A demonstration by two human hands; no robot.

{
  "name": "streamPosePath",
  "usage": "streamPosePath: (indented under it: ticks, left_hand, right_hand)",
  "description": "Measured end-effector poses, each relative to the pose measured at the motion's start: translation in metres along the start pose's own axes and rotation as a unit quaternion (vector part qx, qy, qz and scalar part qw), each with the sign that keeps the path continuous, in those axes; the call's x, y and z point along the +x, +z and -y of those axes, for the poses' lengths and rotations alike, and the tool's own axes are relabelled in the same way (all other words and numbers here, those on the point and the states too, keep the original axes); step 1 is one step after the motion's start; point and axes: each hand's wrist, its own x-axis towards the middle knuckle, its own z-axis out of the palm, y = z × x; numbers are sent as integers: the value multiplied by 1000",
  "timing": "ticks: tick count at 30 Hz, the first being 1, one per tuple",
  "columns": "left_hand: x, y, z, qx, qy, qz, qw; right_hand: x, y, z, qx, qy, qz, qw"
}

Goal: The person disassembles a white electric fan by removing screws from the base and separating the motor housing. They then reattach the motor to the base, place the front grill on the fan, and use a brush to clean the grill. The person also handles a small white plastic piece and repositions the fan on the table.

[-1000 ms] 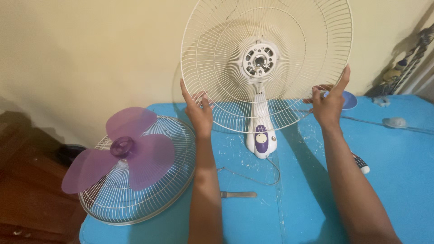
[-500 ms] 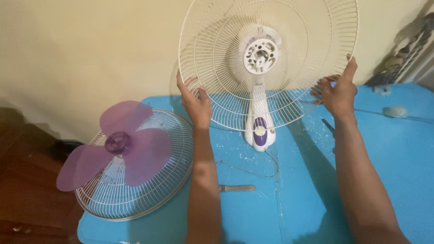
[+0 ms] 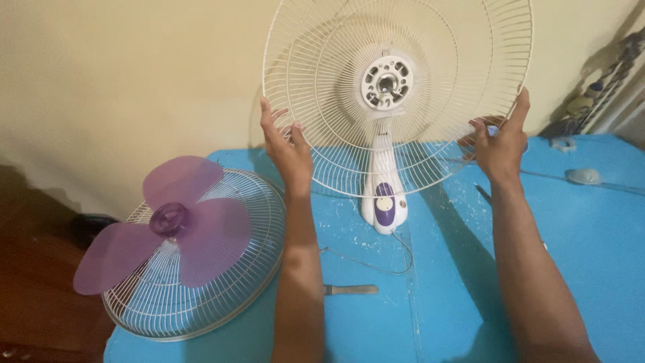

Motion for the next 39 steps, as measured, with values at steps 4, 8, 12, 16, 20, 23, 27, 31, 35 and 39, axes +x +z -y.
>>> streamPosePath:
  ticks: [4, 8, 12, 16, 20, 23, 27, 31, 35, 39]
  left_hand:
    - [0, 2, 7, 68, 81, -20, 994]
    - [1, 4, 9, 99, 76, -17, 992]
    - [-2, 3, 8, 79, 20, 9, 997]
    - [-3, 1, 2, 84, 21, 13, 996]
    - [-2, -4, -4, 108, 23, 14, 994]
    - [-1, -7, -6, 135, 60, 2, 989]
    - [0, -9, -5, 117, 61, -28, 991]
    - [1, -10, -4, 106, 83, -30, 990]
    - [7, -6, -8, 107, 100, -51, 988]
    - [6, -4, -6, 126, 130, -57, 982]
  right_hand:
    - [1, 1, -6, 0, 28, 13, 1000]
    - [2, 2, -3, -28, 0, -2, 1000]
    - [-2, 0, 5, -9, 28, 16, 999]
    - [0, -1, 9, 36, 154, 40, 987]
    - [0, -2, 0, 2, 3, 7, 1000]
    - [1, -5, -9, 12, 18, 9, 1000]
    - [2, -5, -13, 21, -42, -4, 999]
    - [1, -6, -2, 28, -22, -8, 999]
    - [6, -6, 15, 24, 37, -6, 999]
    - [5, -6, 17, 50, 95, 2, 994]
